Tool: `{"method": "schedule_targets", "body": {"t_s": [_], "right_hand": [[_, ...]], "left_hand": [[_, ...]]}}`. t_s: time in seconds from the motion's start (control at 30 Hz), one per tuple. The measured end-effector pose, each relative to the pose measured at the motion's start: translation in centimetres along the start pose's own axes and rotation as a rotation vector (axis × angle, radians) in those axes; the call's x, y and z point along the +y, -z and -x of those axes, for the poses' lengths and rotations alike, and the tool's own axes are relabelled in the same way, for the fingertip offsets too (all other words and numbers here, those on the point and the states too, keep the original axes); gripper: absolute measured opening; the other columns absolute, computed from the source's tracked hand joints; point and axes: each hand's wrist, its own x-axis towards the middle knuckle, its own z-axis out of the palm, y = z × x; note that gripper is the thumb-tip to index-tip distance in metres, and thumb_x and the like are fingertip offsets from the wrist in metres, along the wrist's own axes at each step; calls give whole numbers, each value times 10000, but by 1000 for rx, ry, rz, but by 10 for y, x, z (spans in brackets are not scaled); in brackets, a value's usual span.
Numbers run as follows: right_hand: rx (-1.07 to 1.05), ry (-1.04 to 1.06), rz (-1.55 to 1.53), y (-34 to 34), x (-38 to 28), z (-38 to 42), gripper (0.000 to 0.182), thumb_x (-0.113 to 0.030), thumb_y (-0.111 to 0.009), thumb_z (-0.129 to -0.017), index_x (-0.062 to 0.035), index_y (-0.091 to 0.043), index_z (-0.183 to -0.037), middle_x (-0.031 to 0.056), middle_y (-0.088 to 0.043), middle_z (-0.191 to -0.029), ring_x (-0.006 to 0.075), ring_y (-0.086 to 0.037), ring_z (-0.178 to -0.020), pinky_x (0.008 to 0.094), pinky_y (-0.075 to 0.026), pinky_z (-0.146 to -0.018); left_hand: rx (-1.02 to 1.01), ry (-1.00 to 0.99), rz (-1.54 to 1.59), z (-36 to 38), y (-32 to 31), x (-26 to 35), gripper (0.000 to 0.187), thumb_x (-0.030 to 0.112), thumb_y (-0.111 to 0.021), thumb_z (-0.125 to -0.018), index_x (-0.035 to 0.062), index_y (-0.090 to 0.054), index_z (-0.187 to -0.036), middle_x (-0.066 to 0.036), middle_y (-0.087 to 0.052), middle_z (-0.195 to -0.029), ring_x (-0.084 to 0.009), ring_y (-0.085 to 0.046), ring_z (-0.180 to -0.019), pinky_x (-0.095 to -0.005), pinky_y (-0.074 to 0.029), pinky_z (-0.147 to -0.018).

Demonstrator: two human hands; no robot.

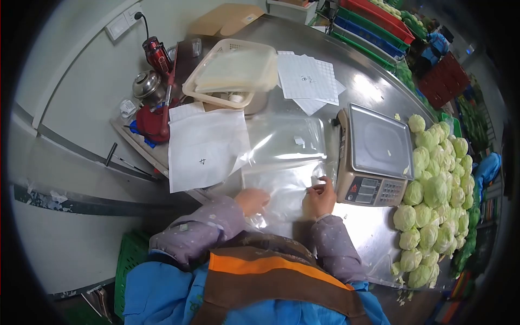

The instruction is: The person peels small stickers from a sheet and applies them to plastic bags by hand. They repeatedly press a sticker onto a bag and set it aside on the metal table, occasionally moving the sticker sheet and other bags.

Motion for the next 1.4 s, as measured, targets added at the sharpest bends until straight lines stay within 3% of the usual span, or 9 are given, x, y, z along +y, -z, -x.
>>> {"method": "schedule_targets", "body": {"t_s": [0.1, 0.23, 0.33, 0.47, 0.6, 0.8, 1.1, 1.17, 1.4], "right_hand": [[283, 120, -7, 13, 5, -6, 347, 10, -640, -743, -43, -523, -1066, 90, -566, -849, 166, -575, -654, 308, -477, -597], [248, -34, -384, 35, 18, -11, 206, -28, -668, -780, -42, -571, -961, 66, -561, -818, 150, -561, -648, 278, -461, -587], [149, 308, -124, 21, 5, 5, 104, -62, -689, -774, -49, -610, -840, 54, -564, -804, 140, -564, -656, 278, -461, -582], [152, 200, 318, -1, 8, 12, 150, -173, -706, -739, -67, -660, -834, 95, -580, -858, 233, -584, -703, 349, -466, -641], [276, 138, -30, 15, 3, 3, 226, -62, -634, -775, -29, -606, -997, 86, -576, -895, 185, -589, -635, 308, -471, -587], [146, 427, -55, 38, -35, 32, 138, 87, -593, -774, -16, -570, -864, 59, -538, -814, 84, -525, -559, 211, -396, -485], [-325, 438, 0, 25, -49, 82, 134, 40, -637, -723, -51, -619, -821, 75, -599, -827, 200, -607, -624, 277, -484, -552], [-466, 459, 41, 22, -48, 81, 119, 0, -650, -732, -65, -629, -830, 75, -622, -830, 257, -632, -667, 314, -510, -589], [-517, 438, 77, 19, -47, 80, 103, -42, -658, -751, -75, -645, -847, 91, -631, -811, 268, -637, -681, 326, -511, -599]], "left_hand": [[-73, -48, 96, -13, -3, -23, 228, 230, -733, -710, 88, -641, -862, -71, -619, -758, -248, -616, -734, -364, -481, -712], [662, 151, 847, -19, 50, -34, 150, 142, -713, -728, 43, -642, -814, -110, -642, -723, -206, -614, -659, -361, -482, -678], [1022, -13, 266, 9, 93, 27, 234, 166, -758, -664, 48, -615, -808, -104, -610, -801, -280, -605, -789, -381, -483, -724], [-4, -145, -54, 3, 6, 2, 258, 237, -740, -664, 61, -641, -825, -112, -619, -845, -305, -606, -847, -421, -481, -759], [34, -53, 28, -11, -2, -16, 219, 223, -754, -649, 73, -641, -763, -81, -633, -751, -280, -616, -774, -388, -475, -740], [-130, -75, 279, -19, 8, -20, 189, 167, -764, -631, 60, -627, -706, -91, -629, -711, -299, -609, -709, -426, -465, -659], [-137, -106, 44, -9, 12, -8, 172, 106, -710, -702, 61, -550, -746, -104, -600, -816, -312, -600, -803, -419, -460, -700], [56, -321, -55, 0, 14, -1, 49, 81, -607, -690, 54, -629, -725, -122, -636, -801, -333, -624, -781, -431, -496, -694], [-28, -149, -104, -14, 11, -12, 50, 102, -645, -683, 73, -668, -716, -103, -658, -773, -296, -645, -784, -409, -501, -712]]}}
